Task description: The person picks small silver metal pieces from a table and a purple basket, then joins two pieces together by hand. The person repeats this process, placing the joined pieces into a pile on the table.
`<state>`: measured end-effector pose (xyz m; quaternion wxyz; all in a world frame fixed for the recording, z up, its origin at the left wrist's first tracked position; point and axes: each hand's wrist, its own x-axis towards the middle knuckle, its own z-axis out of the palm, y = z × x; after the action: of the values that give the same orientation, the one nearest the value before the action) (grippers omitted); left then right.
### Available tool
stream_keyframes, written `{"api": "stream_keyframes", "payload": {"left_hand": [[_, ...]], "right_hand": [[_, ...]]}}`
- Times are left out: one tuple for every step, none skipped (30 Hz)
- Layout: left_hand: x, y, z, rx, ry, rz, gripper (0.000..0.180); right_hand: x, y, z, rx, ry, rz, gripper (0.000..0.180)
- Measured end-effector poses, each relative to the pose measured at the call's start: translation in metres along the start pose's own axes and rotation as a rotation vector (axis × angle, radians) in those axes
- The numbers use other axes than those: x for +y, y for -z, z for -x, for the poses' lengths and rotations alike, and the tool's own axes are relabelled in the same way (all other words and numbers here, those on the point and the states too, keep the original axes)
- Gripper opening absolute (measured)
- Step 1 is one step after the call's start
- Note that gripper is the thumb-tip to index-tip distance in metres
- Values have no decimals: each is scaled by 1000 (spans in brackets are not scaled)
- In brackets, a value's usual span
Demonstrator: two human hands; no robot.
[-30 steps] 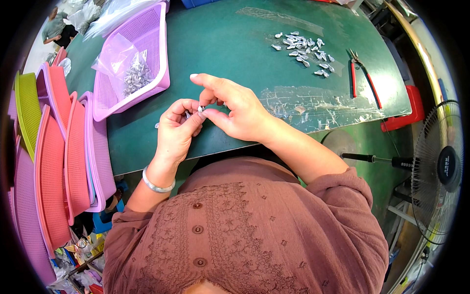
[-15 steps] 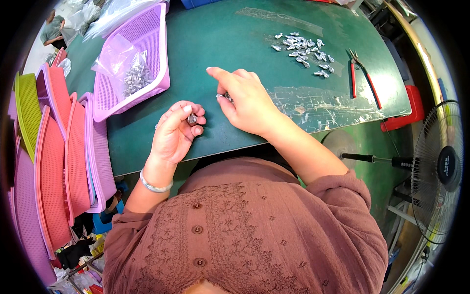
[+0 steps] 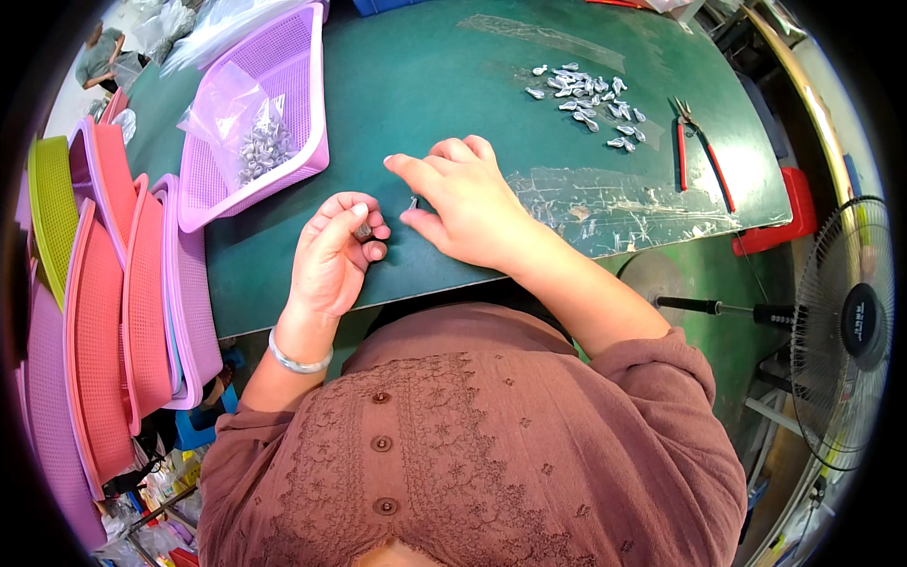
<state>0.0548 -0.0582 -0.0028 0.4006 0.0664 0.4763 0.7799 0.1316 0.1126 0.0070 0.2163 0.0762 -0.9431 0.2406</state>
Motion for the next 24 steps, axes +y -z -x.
{"api": "stream_keyframes", "payload": {"left_hand": [[0,0,0,1,0,-3,9],[0,0,0,2,1,-6,9],[0,0,0,3,1,-9,10],[0,-1,0,4,2,-14,10],[0,-1,0,7,1,-18,10],[0,-1,0,10,0,-22,10],[0,-1,1,10,-1,-26,10],[0,-1,1,10,-2,-31,10],[0,-1,1,10,-3,-35,10],[0,-1,1,7,-3,-37,11],[0,-1,0,3,-3,-40,11],[-1,-1,0,-1,-2,-43,11],[0,-2,0,3,0,-57,11],[0,-3,1,8,3,-72,12],[1,-4,1,12,6,-87,12],[2,-6,1,14,16,-99,12],[3,-8,1,16,26,-111,13],[4,-9,2,19,35,-123,14],[4,-10,1,-1,46,-114,14],[4,-10,1,-22,57,-105,14],[4,-11,1,-42,69,-95,15],[5,-13,2,-48,55,-87,15],[5,-15,3,-55,43,-78,15],[6,-17,3,-62,30,-70,15]], "right_hand": [[-2,-1,-1,-1,16,41,50],[-4,-2,-1,-3,32,82,51],[-5,-4,-2,-5,47,124,52],[-5,-6,-2,-10,56,132,54],[-5,-7,-2,-17,50,120,53],[-5,-8,-2,-24,44,108,52],[-5,-9,-2,-31,37,96,52],[-5,-9,-3,-30,18,73,51],[-4,-8,-3,-30,-1,50,50],[-3,-8,-2,-30,-19,27,49],[-2,-8,-2,-1,-31,-31,48],[1,-8,-1,27,-42,-88,47],[2,-8,0,56,-53,-146,46],[0,-5,0,77,-107,-195,43],[0,-5,-1,77,-181,-415,42],[2,-5,-1,76,-254,-634,42],[2,-6,-1,73,-327,-855,41],[1,1,-3,21,-383,-923,41],[1,1,-3,25,-399,-1003,41],[2,2,-4,31,-416,-1084,41],[2,2,-4,36,-433,-1165,41],[2,1,-4,34,-438,-1201,41],[3,1,-4,34,-444,-1237,41],[3,0,-4,33,-450,-1273,41]]}}
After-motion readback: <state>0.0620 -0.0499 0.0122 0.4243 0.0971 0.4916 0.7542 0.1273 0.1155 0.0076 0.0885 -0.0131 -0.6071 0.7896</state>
